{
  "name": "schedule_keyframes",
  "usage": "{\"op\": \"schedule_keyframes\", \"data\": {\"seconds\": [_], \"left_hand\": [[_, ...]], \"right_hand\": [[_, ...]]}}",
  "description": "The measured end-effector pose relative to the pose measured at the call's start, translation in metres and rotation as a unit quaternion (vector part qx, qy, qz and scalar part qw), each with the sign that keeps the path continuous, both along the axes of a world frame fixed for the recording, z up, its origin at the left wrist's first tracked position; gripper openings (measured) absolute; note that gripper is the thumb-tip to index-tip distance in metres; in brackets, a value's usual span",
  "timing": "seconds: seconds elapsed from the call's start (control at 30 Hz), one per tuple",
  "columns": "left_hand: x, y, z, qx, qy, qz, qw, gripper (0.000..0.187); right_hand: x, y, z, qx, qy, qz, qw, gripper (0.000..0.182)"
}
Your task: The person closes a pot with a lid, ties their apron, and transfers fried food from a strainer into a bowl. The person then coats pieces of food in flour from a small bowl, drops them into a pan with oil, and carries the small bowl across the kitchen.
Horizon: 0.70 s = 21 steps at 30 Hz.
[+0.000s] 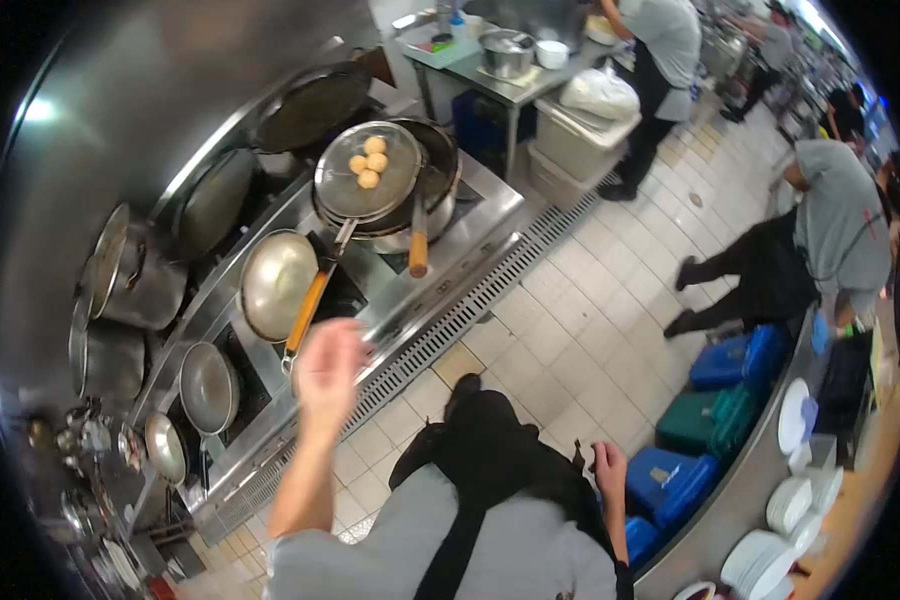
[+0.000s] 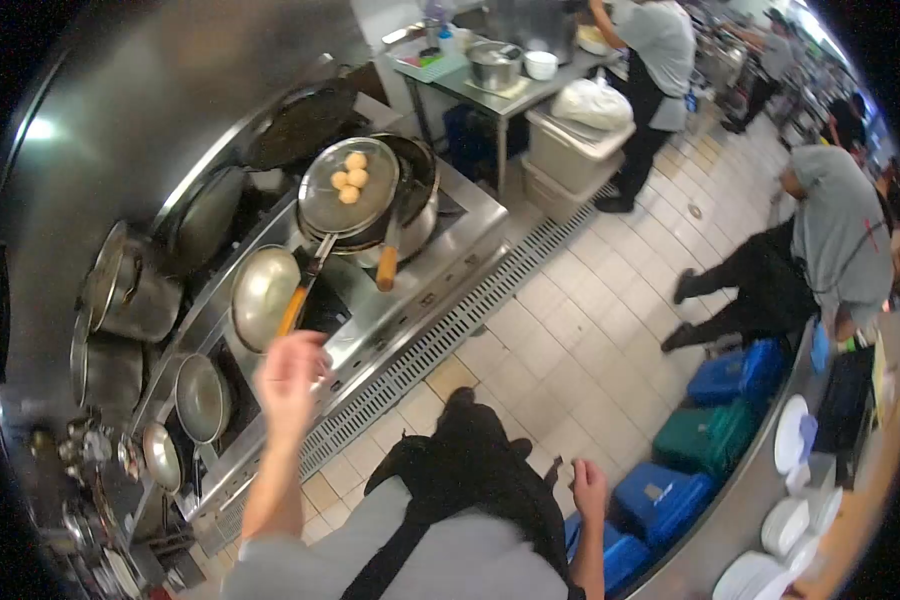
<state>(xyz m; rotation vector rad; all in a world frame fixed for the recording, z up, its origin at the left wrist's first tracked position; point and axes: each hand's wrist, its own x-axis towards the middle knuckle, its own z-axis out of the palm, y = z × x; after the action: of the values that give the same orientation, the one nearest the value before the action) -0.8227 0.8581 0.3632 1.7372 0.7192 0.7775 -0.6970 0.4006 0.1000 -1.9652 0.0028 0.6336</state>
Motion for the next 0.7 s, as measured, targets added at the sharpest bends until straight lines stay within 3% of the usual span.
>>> {"op": "schedule_keyframes", "data": {"seconds": [0.07, 0.17, 0.27, 0.3, 0.33, 0.37, 0.4, 0.43, 0.5, 0.53, 0.63, 0.7], "left_hand": [[0.038, -0.031, -0.040, -0.154, 0.048, -0.125, 0.979, 0.022], [0.109, -0.047, -0.123, -0.225, 0.166, -0.238, 0.930, 0.020], [0.175, -0.025, -0.231, -0.300, 0.197, -0.218, 0.907, 0.020], [0.196, -0.016, -0.260, -0.384, 0.173, -0.148, 0.895, 0.021], [0.218, -0.006, -0.289, -0.464, 0.148, -0.076, 0.870, 0.022], [0.239, 0.004, -0.326, -0.473, 0.151, -0.073, 0.865, 0.022], [0.260, 0.016, -0.363, -0.467, 0.126, 0.013, 0.875, 0.026], [0.278, 0.026, -0.386, -0.455, 0.102, 0.098, 0.879, 0.031], [0.309, 0.041, -0.404, -0.478, 0.087, 0.153, 0.861, 0.034], [0.322, 0.048, -0.411, -0.492, 0.066, 0.200, 0.844, 0.036], [0.355, 0.058, -0.428, -0.498, 0.040, 0.213, 0.839, 0.035], [0.371, 0.059, -0.444, -0.503, 0.028, 0.243, 0.829, 0.034]], "right_hand": [[0.007, -0.009, 0.000, -0.002, 0.022, -0.035, 0.999, 0.030], [0.013, -0.004, -0.002, -0.046, -0.003, -0.034, 0.998, 0.031], [0.016, -0.005, -0.023, -0.028, 0.010, -0.023, 0.999, 0.029], [0.011, -0.011, -0.039, -0.020, -0.012, -0.010, 1.000, 0.028], [0.009, -0.035, -0.076, 0.066, 0.074, 0.013, 0.995, 0.027], [0.007, -0.076, -0.128, 0.150, 0.163, 0.035, 0.975, 0.025], [0.007, -0.120, -0.180, 0.219, 0.387, -0.061, 0.893, 0.019], [0.001, -0.101, -0.139, 0.158, 0.199, 0.020, 0.967, 0.014], [-0.018, -0.082, -0.134, 0.017, 0.001, -0.044, 0.999, 0.017], [-0.014, -0.073, -0.123, 0.014, 0.009, -0.043, 0.999, 0.017], [0.030, -0.026, -0.045, 0.018, 0.039, -0.103, 0.994, 0.021], [0.060, 0.008, -0.001, -0.038, 0.068, -0.135, 0.988, 0.022]]}}
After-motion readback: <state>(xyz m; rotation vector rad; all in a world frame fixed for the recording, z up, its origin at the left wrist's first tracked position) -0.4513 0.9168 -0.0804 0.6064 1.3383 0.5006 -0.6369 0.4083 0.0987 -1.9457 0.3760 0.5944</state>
